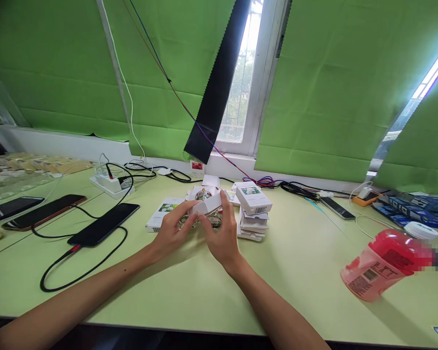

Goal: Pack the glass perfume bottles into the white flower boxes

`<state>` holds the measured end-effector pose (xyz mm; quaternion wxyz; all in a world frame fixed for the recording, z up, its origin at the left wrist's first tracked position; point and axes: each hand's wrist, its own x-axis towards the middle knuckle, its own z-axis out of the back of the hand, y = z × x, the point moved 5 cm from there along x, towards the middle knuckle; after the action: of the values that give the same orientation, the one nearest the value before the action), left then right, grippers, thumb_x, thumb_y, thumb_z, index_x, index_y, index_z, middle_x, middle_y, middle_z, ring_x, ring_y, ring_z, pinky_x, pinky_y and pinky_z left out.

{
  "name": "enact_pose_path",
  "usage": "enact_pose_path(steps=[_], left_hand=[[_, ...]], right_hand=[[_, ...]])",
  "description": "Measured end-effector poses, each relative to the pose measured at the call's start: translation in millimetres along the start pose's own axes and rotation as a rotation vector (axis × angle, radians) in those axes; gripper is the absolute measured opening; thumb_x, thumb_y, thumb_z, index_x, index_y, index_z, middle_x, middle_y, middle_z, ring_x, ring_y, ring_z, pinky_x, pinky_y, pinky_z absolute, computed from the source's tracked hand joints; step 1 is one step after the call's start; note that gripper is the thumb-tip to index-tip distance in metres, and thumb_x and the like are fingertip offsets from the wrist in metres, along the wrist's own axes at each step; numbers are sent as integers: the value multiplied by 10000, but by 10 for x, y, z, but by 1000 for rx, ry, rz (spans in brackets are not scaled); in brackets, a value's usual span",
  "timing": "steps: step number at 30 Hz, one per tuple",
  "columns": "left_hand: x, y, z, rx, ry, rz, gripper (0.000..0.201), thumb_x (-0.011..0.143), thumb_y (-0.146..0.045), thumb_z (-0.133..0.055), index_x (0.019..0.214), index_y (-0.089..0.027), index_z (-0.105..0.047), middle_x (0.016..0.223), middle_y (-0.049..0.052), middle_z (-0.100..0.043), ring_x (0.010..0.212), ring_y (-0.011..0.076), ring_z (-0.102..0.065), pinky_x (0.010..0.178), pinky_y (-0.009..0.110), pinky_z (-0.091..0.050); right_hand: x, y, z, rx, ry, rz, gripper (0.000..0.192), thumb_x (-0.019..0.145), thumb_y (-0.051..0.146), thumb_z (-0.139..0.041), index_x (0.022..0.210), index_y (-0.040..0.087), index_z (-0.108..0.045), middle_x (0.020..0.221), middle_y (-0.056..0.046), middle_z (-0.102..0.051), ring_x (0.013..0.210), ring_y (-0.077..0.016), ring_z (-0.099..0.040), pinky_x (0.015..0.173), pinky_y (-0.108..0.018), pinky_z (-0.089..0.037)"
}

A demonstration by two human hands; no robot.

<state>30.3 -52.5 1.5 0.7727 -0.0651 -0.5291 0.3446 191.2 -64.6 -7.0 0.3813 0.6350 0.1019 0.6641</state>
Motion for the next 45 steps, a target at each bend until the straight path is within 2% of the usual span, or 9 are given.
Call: enact_pose_path(steps=[25,32,37,45], left_hand=[[7,6,-13,-8,30,10,291,1052,-369,-523,1267,-210,-639,1214,81,-734,1104,219,-688,948,341,-555],[-4,33,-30,-10,43,19,313,1053,-389,-514,1280,-210,-634,1207,84,-736,1097,226,-691,907,338,-563],[1,20,-31,-7,47,2,288,1055,-362,-517,1269,-209,-635,1214,83,-732,1100,218,-688,932,338,-551],[8,0,-23,-3,38,-11,289,1044,-350,-540,1273,-201,-634,1211,92,-735,1071,218,-695,880,330,-566]], right_hand=[[7,-39,-4,43,18,-87,687,969,425,-643,1584,233,-403,1507,-137,-569,1249,-268,-631,1007,-452,-588],[-5,-66,-12,44,36,-132,713,965,435,-642,1594,221,-382,1465,-145,-588,1206,-271,-648,1029,-474,-571],[-4,-49,-6,46,25,-121,703,964,432,-648,1588,239,-387,1470,-130,-588,1187,-257,-648,1018,-462,-576],[2,-53,-4,46,18,-128,702,960,438,-643,1584,232,-395,1452,-134,-599,1175,-260,-653,1045,-487,-561]])
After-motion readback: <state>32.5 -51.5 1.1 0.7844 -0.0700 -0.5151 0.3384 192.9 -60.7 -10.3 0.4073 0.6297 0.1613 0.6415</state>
